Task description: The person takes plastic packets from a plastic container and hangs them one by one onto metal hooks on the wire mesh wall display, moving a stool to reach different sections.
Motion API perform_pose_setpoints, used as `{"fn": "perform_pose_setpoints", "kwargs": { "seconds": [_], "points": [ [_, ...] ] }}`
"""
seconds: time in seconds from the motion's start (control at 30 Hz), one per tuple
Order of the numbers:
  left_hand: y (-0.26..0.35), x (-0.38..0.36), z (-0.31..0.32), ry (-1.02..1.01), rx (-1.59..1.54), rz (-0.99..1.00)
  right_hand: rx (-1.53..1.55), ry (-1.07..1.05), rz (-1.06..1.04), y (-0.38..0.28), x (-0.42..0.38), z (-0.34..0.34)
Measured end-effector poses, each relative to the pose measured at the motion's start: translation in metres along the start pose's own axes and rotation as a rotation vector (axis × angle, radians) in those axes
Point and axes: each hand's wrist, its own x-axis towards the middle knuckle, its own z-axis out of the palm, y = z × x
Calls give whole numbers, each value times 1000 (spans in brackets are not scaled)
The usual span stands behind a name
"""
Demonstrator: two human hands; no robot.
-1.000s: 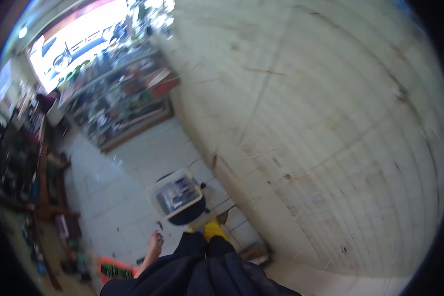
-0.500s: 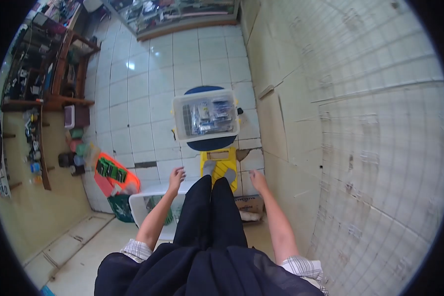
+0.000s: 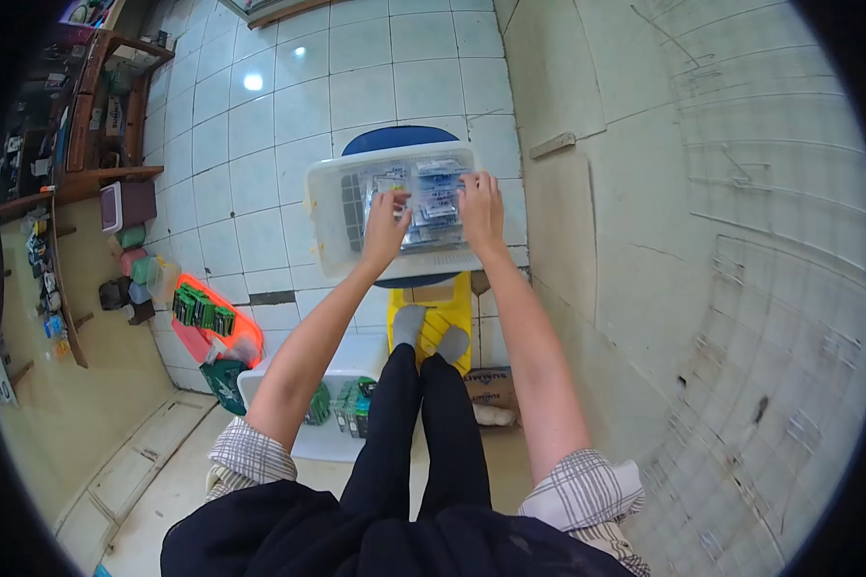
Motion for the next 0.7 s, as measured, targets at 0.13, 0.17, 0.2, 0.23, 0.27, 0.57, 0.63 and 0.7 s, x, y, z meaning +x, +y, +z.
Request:
{"fn": "perform_pose_setpoints", "kwargs": {
  "seconds": [0.13,0.17,0.2,0.23,0.27,0.57,0.63,0.7],
  "points": [
    [-10,47,20,8,175,182,-164,13,-73,24,29,32],
    [-12,51,25,16,225,210,-216,24,-115,28,31,38],
    [-15,53,29,15,225,207,-216,22,-114,31,32,42],
    [-19,57,32,-4,251,227,-214,32,-111,34,32,44],
    [-21,62,31,-20,281,252,-211,50,-110,35,35,44],
    [45,39,-28,-46,25,219,40,222,-32,-28,14,-33],
    [75,28,-47,-59,-151,30,95,254,20,-58,0,-59],
    [108,15,-66,-67,-205,5,283,296,121,-89,-16,-90]
  ]
}}
